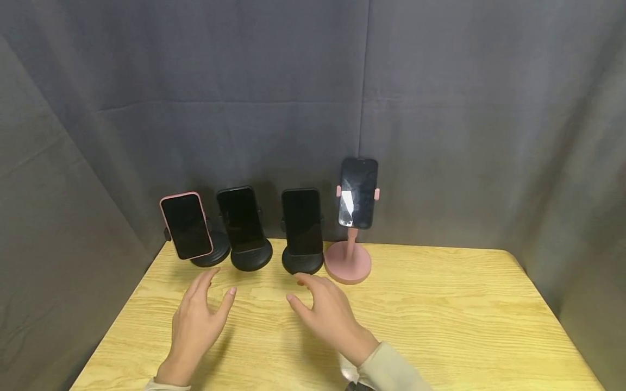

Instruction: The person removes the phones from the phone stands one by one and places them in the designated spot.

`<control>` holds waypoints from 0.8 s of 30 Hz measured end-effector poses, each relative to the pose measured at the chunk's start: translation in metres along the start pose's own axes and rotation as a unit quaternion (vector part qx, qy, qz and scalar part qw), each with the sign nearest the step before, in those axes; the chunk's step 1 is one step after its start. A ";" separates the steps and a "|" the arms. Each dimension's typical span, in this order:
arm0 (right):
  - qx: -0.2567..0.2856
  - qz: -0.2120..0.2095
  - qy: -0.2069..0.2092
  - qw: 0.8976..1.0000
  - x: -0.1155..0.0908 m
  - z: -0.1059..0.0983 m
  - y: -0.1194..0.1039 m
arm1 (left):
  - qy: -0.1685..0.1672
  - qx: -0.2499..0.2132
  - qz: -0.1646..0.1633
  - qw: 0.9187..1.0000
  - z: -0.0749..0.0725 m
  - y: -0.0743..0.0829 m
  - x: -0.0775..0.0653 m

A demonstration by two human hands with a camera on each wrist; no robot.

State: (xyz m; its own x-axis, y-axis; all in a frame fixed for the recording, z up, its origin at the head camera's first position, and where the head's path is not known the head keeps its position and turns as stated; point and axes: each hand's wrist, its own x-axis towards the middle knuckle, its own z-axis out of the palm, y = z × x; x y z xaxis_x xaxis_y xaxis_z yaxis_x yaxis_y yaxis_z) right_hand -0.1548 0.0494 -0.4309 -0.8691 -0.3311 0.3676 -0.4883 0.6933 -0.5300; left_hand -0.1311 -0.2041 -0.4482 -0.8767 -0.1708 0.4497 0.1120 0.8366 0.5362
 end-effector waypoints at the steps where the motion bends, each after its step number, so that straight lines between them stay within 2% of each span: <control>1: 0.003 -0.002 -0.002 1.000 0.002 0.000 -0.002 | 0.003 -0.002 -0.002 1.000 -0.001 -0.002 0.001; 10: 0.007 -0.007 -0.031 0.999 0.018 0.008 -0.015 | 0.001 0.001 -0.021 1.000 -0.013 -0.015 0.004; 24: 0.005 0.002 -0.052 0.999 0.034 0.022 -0.026 | 0.013 -0.002 -0.060 0.998 -0.030 -0.032 0.014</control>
State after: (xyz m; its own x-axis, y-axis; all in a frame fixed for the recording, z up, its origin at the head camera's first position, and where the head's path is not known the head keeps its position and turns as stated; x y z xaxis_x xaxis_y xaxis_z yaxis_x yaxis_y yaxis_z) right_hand -0.1731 0.0062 -0.4217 -0.8748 -0.3920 0.2846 -0.4842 0.6895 -0.5387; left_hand -0.1330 -0.2490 -0.4372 -0.8718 -0.2824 0.4002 0.0090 0.8077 0.5895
